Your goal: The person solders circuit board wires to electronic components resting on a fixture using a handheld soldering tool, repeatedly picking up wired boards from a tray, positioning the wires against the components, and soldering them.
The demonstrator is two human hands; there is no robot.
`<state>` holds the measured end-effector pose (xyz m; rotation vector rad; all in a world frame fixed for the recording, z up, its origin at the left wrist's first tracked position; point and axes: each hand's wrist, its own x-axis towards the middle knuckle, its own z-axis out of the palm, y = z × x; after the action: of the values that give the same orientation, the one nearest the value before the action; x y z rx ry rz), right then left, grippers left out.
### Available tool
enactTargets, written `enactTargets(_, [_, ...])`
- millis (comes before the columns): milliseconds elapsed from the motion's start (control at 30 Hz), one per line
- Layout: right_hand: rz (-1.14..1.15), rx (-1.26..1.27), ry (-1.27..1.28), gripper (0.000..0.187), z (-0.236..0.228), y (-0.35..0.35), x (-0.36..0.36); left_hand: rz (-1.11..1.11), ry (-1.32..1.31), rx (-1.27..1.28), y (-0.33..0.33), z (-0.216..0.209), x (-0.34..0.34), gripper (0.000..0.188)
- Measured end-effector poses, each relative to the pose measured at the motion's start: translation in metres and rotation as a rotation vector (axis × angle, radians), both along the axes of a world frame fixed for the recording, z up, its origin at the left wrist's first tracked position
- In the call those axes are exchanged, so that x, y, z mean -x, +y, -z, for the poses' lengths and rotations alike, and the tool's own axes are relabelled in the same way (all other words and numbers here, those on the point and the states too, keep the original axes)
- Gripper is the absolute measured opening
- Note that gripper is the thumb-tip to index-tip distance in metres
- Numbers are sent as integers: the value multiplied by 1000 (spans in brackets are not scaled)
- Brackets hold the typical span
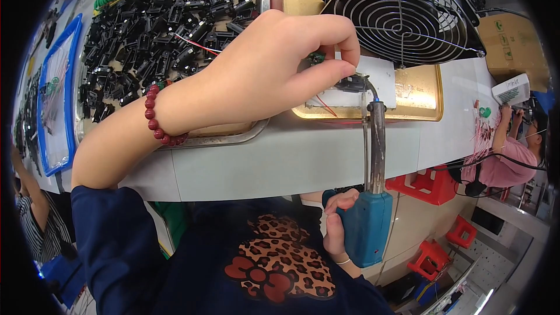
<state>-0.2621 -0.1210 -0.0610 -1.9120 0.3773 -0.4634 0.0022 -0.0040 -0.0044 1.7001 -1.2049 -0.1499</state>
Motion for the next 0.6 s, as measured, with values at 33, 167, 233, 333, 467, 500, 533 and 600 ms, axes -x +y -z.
enactTargets(33, [-18,13,11,17,-1,-1,-1,0,0,0,0,0,0,11])
enactTargets(167, [-24,37,13,17,-4,0,-2,-4,-3,1,0,0,0,11])
enactTargets(233, [-27,24,19,18,-5,1,-3,-6,-4,2,0,1,0,11])
enactTargets(333, [34,-78,40,18,-12,12,-3,2,0,6,0,1,-1,11])
enactTargets(467, [57,-109,-5,18,-9,12,0,1,6,7,0,1,0,12])
enactTargets(500, [56,-110,-5,18,-9,11,0,-1,9,7,0,1,0,12])
enactTargets(533, [25,-99,-2,17,-9,9,0,-2,9,6,0,1,0,12])
enactTargets(600, [-6,-87,0,17,-9,7,1,1,14,0,0,0,0,12])
